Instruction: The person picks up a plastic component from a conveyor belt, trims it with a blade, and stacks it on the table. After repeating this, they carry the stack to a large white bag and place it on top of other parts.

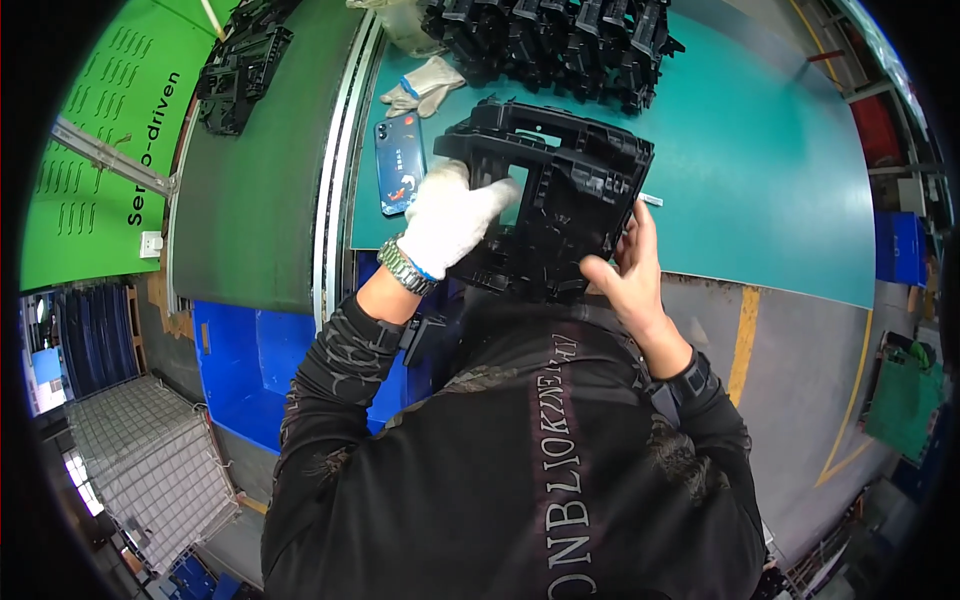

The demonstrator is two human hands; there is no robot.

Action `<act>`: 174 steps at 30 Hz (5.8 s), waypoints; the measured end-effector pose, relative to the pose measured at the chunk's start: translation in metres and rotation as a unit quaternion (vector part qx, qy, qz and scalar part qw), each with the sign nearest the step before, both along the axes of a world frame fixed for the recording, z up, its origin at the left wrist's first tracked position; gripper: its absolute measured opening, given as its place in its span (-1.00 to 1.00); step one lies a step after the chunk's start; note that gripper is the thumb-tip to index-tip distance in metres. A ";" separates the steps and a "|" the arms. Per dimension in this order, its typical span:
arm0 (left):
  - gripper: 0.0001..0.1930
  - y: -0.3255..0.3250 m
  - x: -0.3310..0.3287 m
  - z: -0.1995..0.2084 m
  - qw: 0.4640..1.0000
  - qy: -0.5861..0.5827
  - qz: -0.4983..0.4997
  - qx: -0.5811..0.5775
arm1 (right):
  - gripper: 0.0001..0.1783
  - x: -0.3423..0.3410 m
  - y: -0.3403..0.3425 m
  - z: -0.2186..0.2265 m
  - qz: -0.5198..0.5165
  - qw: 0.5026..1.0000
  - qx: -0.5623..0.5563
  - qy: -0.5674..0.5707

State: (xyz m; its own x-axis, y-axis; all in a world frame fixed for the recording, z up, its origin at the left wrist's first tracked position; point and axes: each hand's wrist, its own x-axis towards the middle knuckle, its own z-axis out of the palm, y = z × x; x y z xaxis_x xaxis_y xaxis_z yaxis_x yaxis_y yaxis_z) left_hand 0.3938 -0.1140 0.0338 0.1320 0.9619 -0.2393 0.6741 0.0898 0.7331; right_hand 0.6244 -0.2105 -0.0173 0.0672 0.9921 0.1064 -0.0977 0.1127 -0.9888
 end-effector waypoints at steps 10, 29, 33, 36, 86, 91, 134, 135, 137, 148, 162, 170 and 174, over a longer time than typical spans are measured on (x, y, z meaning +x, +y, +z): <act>-0.60 -0.010 -0.011 -0.012 0.895 -0.401 0.032 -0.192 | -0.26 0.005 0.023 0.008 0.007 0.989 -0.128 0.077; -0.57 -0.012 -0.006 0.004 0.880 -0.445 0.012 -0.167 | -0.51 0.005 0.024 0.015 0.040 0.975 -0.154 0.157; -0.53 -0.008 0.021 0.046 0.894 -0.434 -0.034 -0.108 | -0.56 0.022 0.020 0.019 -0.030 0.959 -0.150 0.239; -0.47 0.009 0.050 0.071 0.854 -0.505 -0.061 -0.110 | -0.51 0.052 0.031 0.038 -0.036 0.948 -0.119 0.294; -0.47 0.207 0.211 0.034 0.834 0.195 -0.391 0.337 | -0.14 0.203 0.244 -0.031 -0.177 0.973 -0.149 0.021; -0.47 0.174 0.223 0.066 0.834 0.167 -0.407 0.333 | -0.11 0.222 0.235 -0.038 -0.221 0.959 -0.175 -0.038; -0.78 0.329 0.003 -0.014 0.869 -0.438 0.058 -0.222 | -0.05 0.233 0.322 -0.054 -0.132 0.956 -0.205 -0.163; -0.78 0.330 0.007 -0.017 0.867 -0.440 0.056 -0.225 | -0.03 0.230 0.325 -0.057 -0.149 0.939 -0.211 -0.227; -0.79 0.330 0.017 -0.023 0.857 -0.461 0.103 -0.208 | 0.02 0.226 0.331 -0.064 -0.184 0.891 -0.220 -0.353; -0.91 0.335 0.038 -0.032 0.832 -0.501 0.093 -0.220 | 0.01 0.239 0.335 -0.110 -0.202 0.959 -0.118 -0.162; -0.84 0.259 0.083 0.039 0.862 -0.496 0.047 -0.096 | -0.10 0.220 0.259 -0.014 -0.252 0.950 -0.056 -0.176; -0.72 0.238 0.156 0.047 0.852 -0.502 -0.051 -0.141 | -0.07 0.255 0.165 -0.036 -0.370 0.922 -0.036 -0.111; -0.66 0.255 0.126 0.039 0.848 -0.484 -0.114 -0.186 | -0.04 0.224 0.115 -0.038 -0.449 0.874 0.003 -0.186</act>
